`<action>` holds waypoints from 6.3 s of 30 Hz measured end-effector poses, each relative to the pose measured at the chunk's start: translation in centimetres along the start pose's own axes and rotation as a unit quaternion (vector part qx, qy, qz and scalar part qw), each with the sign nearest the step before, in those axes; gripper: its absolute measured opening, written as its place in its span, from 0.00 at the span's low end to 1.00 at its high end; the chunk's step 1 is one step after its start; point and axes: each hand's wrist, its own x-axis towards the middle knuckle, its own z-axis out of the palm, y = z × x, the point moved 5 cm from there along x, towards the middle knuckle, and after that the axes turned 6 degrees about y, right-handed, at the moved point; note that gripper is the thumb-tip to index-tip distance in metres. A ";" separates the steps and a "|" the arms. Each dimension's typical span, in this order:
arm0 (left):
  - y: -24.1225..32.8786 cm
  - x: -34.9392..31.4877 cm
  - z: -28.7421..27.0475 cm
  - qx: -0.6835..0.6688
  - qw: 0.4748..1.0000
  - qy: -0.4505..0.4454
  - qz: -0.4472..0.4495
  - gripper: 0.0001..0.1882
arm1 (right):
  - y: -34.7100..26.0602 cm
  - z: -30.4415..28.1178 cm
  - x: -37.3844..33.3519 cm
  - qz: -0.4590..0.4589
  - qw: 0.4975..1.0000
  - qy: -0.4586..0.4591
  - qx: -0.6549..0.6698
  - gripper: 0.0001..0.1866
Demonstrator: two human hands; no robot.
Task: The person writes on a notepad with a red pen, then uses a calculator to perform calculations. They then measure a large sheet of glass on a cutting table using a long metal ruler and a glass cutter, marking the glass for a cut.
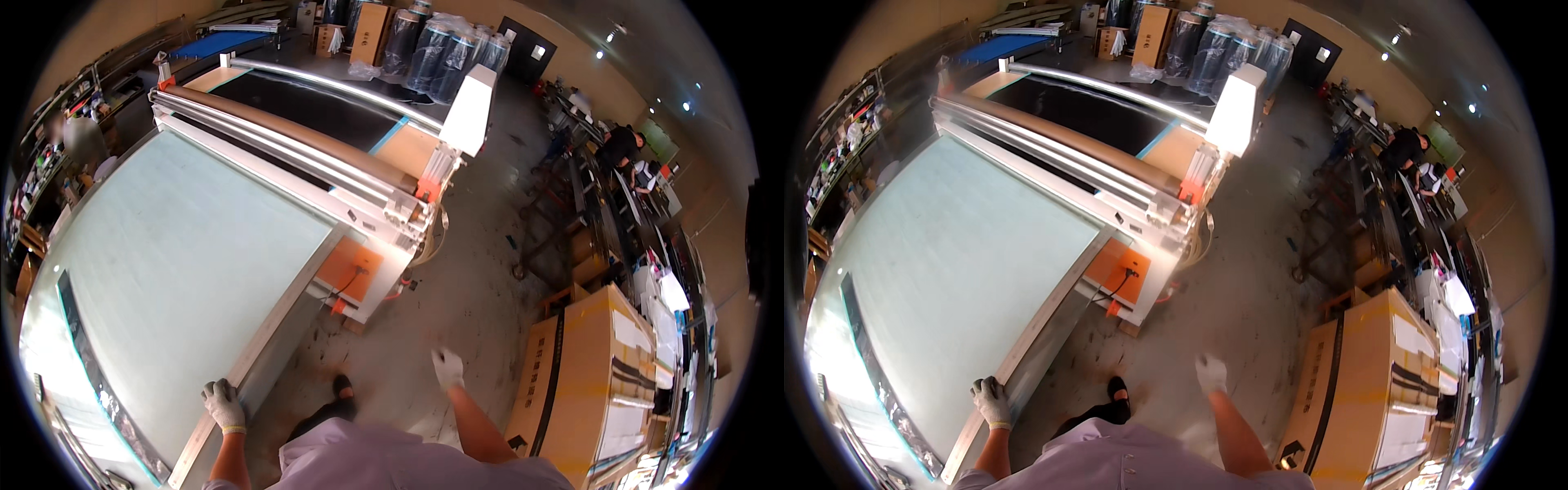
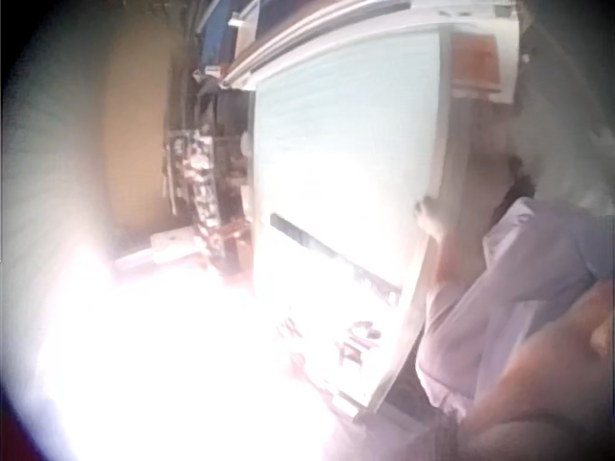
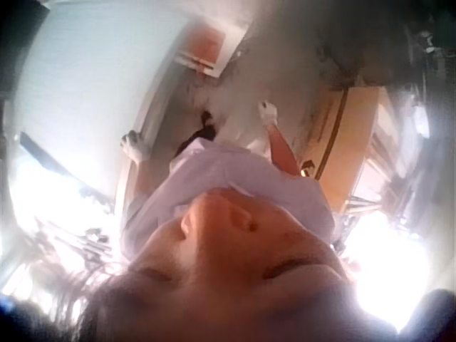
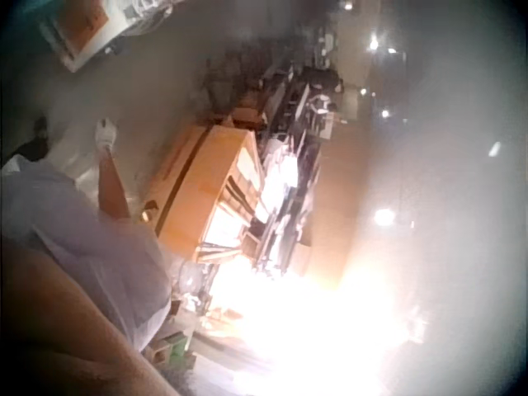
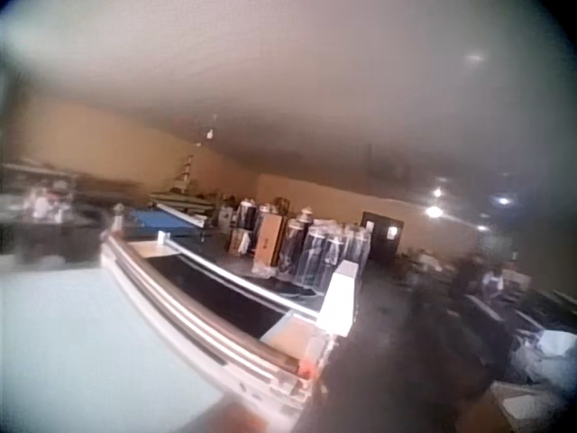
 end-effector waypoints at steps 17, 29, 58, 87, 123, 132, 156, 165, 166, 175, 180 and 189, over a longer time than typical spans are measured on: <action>50.8 12.9 28.3 -0.333 0.918 -0.184 -0.110 0.19 | -31.5 -3.3 32.3 -0.423 0.904 0.038 0.045 0.08; 48.7 10.0 33.4 -0.664 0.611 -0.212 -0.376 0.27 | -31.1 -2.2 35.1 -0.338 0.923 -0.177 0.044 0.05; 43.1 17.6 36.6 -0.466 0.831 -0.300 0.046 0.20 | -26.4 11.9 27.8 0.142 0.677 -0.136 0.709 0.05; -30.7 -18.7 -24.8 0.053 0.753 0.421 -0.504 0.19 | -45.0 10.7 -20.3 -0.197 0.705 -0.622 0.278 0.20; -28.3 -13.5 -34.4 -0.356 0.926 -0.083 -0.096 0.40 | -63.9 4.9 -58.6 -0.224 0.680 -0.691 0.099 0.14; -26.2 -12.6 -36.3 -0.206 0.977 -0.041 0.028 0.32 | -62.6 7.0 -58.4 -0.195 0.665 -0.712 0.110 0.12; -45.0 -9.2 -33.5 0.065 0.931 -0.057 -0.355 0.19 | -56.1 11.4 -51.9 -0.163 0.710 -0.649 0.219 0.18; -43.5 -11.6 -33.1 0.156 0.950 0.156 -0.220 0.15 | -54.2 13.4 -49.4 -0.096 0.720 -0.653 0.212 0.18; -42.6 -12.6 -32.5 0.204 0.944 0.159 -0.205 0.16 | -54.2 13.6 -49.2 -0.095 0.720 -0.654 0.210 0.17; -30.2 -23.2 -31.3 0.110 0.984 -0.013 -0.139 0.35 | -55.5 16.0 -48.8 -0.130 0.674 -0.699 0.202 0.14; -29.4 -27.0 -27.1 0.198 0.976 0.075 -0.059 0.32 | -57.4 18.3 -50.0 -0.154 0.606 -0.761 0.176 0.12; -16.2 -30.2 -25.2 0.250 0.901 0.246 -0.257 0.15 | -56.1 17.5 -53.4 -0.353 0.437 -0.817 0.131 0.10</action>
